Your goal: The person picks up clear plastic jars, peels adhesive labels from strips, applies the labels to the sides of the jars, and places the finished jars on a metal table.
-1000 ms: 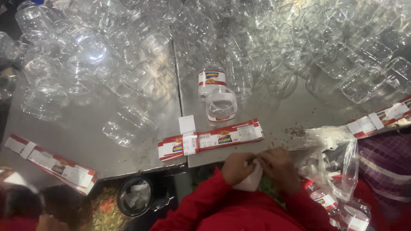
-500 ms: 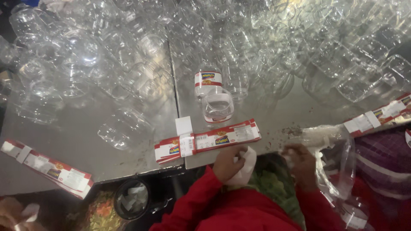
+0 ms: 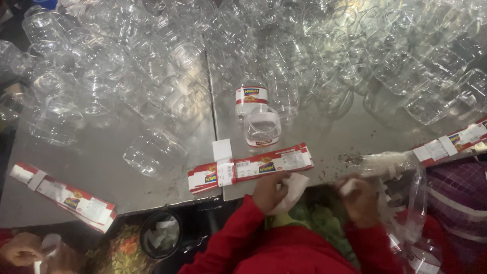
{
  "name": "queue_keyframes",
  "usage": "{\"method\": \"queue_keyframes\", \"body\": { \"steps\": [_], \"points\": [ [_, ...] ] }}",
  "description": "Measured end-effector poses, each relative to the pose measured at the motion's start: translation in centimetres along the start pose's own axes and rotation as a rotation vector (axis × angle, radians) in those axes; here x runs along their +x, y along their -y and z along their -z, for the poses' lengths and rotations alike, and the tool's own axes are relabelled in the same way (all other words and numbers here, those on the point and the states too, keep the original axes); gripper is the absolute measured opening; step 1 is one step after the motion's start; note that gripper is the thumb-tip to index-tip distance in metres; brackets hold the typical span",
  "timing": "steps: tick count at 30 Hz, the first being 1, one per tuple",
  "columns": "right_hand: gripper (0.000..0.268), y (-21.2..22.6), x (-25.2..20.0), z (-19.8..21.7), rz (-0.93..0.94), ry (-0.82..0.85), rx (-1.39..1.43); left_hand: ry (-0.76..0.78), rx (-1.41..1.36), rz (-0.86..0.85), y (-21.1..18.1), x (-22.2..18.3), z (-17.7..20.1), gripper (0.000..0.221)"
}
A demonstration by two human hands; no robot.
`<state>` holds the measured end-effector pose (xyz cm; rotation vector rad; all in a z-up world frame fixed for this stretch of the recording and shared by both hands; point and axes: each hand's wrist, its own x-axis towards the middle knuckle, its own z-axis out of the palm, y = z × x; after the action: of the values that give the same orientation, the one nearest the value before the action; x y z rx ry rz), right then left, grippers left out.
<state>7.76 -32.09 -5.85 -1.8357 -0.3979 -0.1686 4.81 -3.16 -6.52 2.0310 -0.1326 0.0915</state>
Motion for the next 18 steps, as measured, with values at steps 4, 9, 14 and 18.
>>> {"method": "queue_keyframes", "body": {
  "steps": [4, 9, 14, 18],
  "points": [
    [0.014, -7.5, 0.5, 7.0, 0.045, -0.280, -0.389, 0.026, -0.065, 0.058, 0.1, 0.3, 1.2, 0.038],
    [0.019, -14.0, 0.4, 12.2, -0.212, -0.627, -0.532, 0.118, -0.144, -0.003, 0.3, 1.1, 0.7, 0.045],
    [0.020, -13.1, 0.5, 12.9, -0.371, -0.341, -0.856, 0.250, -0.179, -0.087, -1.3, 2.0, -1.2, 0.048],
    [0.021, -13.0, 0.0, 8.9, -0.288, -0.300, -0.560, 0.423, -0.168, -0.219, -5.6, 2.2, -4.7, 0.040]
  ]
}}
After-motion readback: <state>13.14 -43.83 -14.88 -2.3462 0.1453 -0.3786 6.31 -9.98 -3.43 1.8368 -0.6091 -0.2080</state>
